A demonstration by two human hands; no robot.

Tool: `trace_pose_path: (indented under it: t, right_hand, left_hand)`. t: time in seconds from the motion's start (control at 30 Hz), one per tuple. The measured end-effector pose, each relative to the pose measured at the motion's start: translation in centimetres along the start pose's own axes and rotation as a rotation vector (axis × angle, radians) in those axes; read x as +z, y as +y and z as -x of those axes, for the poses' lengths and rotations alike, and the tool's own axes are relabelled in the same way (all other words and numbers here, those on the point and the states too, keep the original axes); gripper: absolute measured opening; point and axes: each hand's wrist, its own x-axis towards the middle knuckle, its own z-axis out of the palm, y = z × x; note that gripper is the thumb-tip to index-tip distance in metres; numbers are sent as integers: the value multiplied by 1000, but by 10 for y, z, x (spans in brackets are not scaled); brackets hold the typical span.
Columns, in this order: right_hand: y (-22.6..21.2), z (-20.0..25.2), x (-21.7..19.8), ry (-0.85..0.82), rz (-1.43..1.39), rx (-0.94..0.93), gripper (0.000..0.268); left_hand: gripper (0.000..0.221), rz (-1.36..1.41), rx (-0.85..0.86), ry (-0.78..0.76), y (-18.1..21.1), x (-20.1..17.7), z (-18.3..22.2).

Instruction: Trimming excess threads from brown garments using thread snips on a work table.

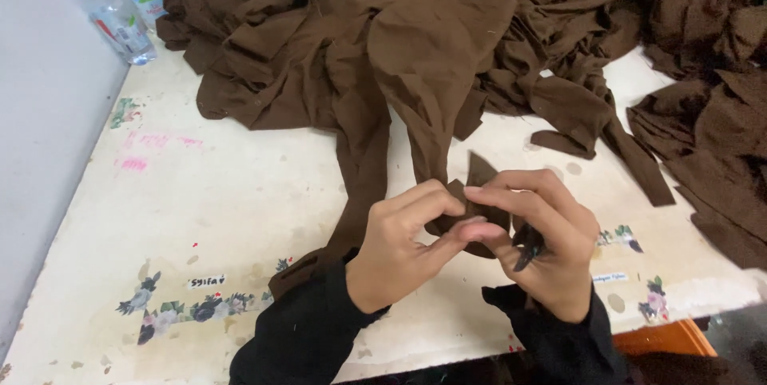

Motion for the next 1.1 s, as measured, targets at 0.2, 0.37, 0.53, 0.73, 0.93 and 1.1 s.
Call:
trace_pose_path:
  t: [0.2,0.37,0.53,0.73,0.93,1.1]
  right_hand:
    - [-13,16,7,107,-15,53,25]
    - [-11,25,13,234,49,5,14]
    - [-2,31,18,312,146,38,15]
    - [-3,37,11,362,-286,330,34]
    - [9,42,2,239,-1039,279,20]
    - [27,55,-11,50,-993,56,21]
  left_hand:
    - [7,-25,15,-85,13,-3,6]
    - [9,-34,21,-125,20,-1,9]
    - [8,28,-3,-151,15,6,14]
    - [6,161,-146,-140,14,10,19]
    - [9,241,-208,-194,17,6,18]
    - [5,327,-230,-211,18,2,15]
